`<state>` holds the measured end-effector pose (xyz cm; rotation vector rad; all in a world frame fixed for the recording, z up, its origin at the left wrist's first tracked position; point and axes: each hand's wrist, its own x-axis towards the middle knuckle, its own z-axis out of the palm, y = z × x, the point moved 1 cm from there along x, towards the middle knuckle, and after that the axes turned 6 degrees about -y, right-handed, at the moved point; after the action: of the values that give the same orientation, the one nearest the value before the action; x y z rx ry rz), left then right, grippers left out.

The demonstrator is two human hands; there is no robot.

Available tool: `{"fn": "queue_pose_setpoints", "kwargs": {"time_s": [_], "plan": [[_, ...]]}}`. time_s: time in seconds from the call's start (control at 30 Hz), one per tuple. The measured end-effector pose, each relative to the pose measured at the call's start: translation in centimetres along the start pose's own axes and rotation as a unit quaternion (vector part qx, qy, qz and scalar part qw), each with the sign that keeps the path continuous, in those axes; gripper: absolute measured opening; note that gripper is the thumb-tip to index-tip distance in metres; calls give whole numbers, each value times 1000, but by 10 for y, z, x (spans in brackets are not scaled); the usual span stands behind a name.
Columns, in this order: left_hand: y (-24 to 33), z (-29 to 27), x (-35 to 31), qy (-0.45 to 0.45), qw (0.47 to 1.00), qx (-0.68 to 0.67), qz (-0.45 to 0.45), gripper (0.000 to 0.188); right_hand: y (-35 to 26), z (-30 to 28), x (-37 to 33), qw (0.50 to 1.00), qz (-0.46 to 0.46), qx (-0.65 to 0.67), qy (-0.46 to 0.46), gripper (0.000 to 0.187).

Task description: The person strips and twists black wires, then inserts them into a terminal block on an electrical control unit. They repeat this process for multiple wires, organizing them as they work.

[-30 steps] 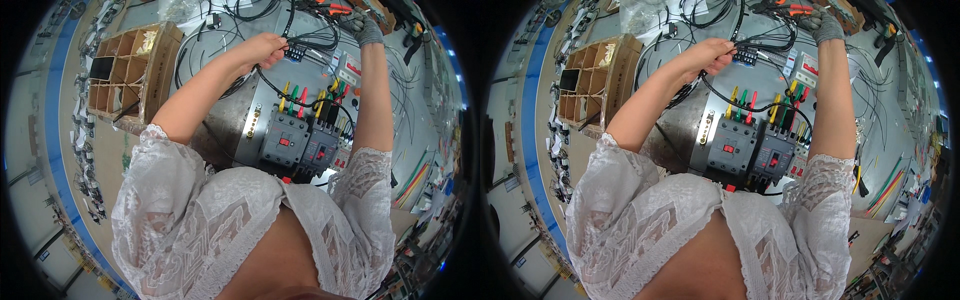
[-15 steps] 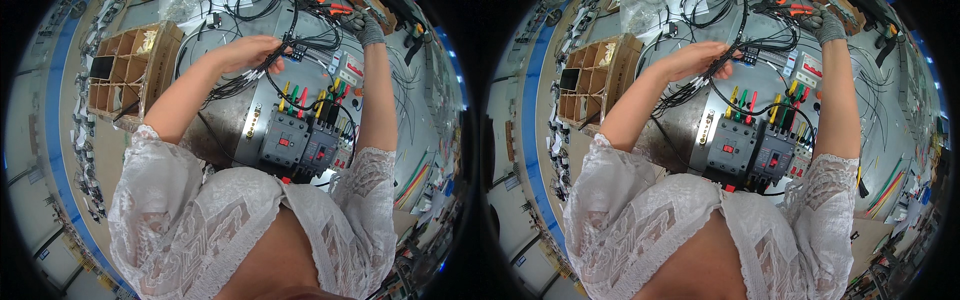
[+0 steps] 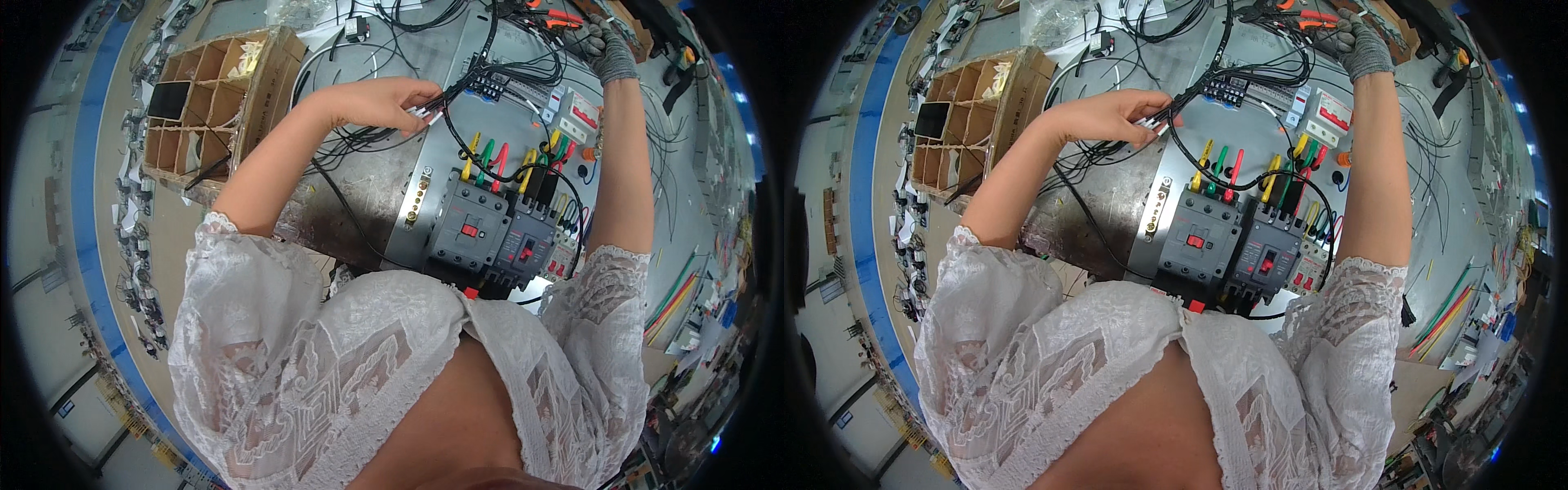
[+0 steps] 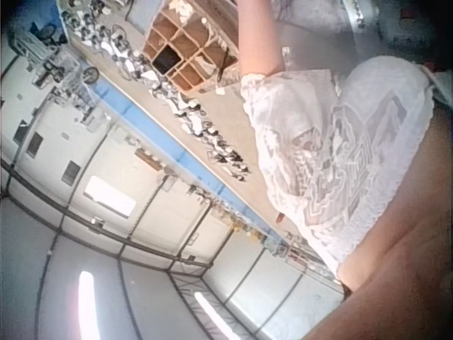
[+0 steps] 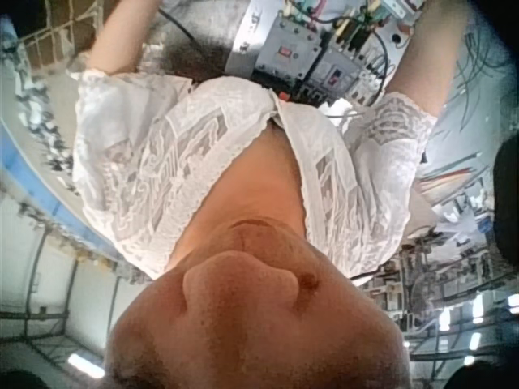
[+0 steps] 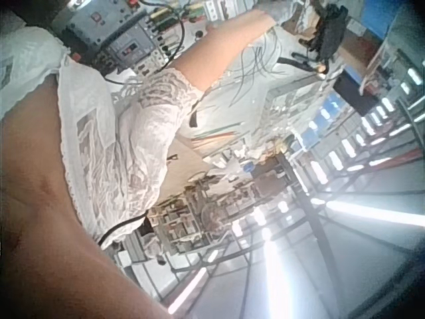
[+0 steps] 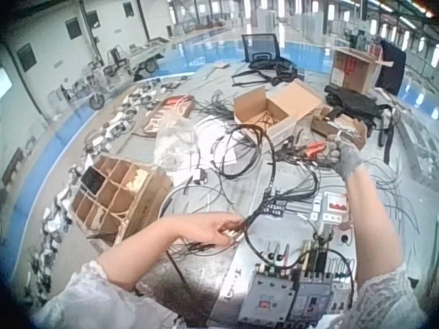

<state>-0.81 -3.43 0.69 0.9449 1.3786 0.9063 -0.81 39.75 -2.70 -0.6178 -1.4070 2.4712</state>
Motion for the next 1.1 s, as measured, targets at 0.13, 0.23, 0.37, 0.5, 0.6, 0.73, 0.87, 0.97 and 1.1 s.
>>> {"fn": "queue_pose_setpoints", "kwargs": {"time_s": [0.13,0.23,0.37,0.5,0.6,0.73,0.87,0.97,1.1], "plan": [[0,0,2,38,987,153,13,40,1,4,-5,1000,3,-13,-5,20],[7,6,2,42,989,129,-61,51,1,9,-10,1000,1,-13,7,20],[17,12,1,56,985,148,-69,60,0,5,-10,1000,-10,-18,-13,20],[15,12,2,72,988,127,-55,61,3,19,-23,999,-16,17,-28,15],[11,11,7,80,996,36,-1,53,3,30,-33,998,-23,56,-4,16],[8,6,13,67,991,-109,44,43,7,10,-20,996,-15,82,-36,18],[9,3,23,87,977,-191,42,43,10,26,-27,995,-21,94,-7,18],[15,4,41,151,976,-155,-8,42,12,22,-23,999,-21,49,-1,17],[15,8,61,187,974,-127,-23,33,11,28,-24,996,-44,82,-11,15]]}}
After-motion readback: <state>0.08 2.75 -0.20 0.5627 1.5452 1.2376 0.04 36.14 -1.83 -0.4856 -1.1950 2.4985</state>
